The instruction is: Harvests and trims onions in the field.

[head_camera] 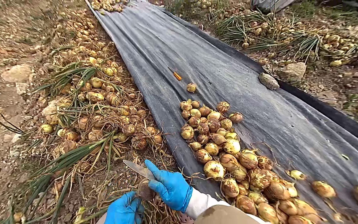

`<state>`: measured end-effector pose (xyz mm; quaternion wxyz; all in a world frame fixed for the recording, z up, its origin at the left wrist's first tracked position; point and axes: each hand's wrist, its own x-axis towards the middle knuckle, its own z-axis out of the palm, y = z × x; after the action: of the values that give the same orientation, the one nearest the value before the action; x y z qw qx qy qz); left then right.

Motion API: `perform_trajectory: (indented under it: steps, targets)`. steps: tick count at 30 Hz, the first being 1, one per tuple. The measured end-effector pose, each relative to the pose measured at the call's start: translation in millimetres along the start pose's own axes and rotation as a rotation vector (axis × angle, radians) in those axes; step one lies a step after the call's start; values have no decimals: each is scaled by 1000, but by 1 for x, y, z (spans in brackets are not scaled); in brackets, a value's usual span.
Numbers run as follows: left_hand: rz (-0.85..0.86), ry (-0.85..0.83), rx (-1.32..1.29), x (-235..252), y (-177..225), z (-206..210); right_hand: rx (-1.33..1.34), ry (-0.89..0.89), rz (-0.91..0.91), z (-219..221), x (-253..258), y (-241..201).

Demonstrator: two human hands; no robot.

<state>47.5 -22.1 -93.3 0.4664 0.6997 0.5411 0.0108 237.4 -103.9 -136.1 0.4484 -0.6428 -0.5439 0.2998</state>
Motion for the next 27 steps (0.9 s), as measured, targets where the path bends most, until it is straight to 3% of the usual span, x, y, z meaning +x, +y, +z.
perform_trajectory:
  steps: [2,3,5,7,9,14,17,20,21,24,27]
  targets:
    - [-40,1,34,5,-2,-5,84,95,16,-6,-7,7]
    - [-27,31,68,5,0,-6,95,89,122,-11,-11,13]
    - [68,147,121,2,8,-2,-7,-115,414,-19,-13,23]
    - [188,200,178,-5,18,4,-14,-339,567,-13,-15,31]
    - [242,154,267,-7,27,17,132,-385,589,-5,-19,32]
    - [288,-126,483,5,31,51,476,-224,712,5,-27,38]
    - [195,-102,610,26,35,46,195,-94,481,-11,-37,43]
    - [-61,-11,673,76,23,18,55,403,19,-32,-34,63]
    - [-71,25,644,94,15,11,51,463,-36,-43,-29,69]
    - [-34,197,411,150,7,9,32,508,117,-56,-22,78]
    - [-10,304,312,222,12,22,67,438,246,-42,-32,83]
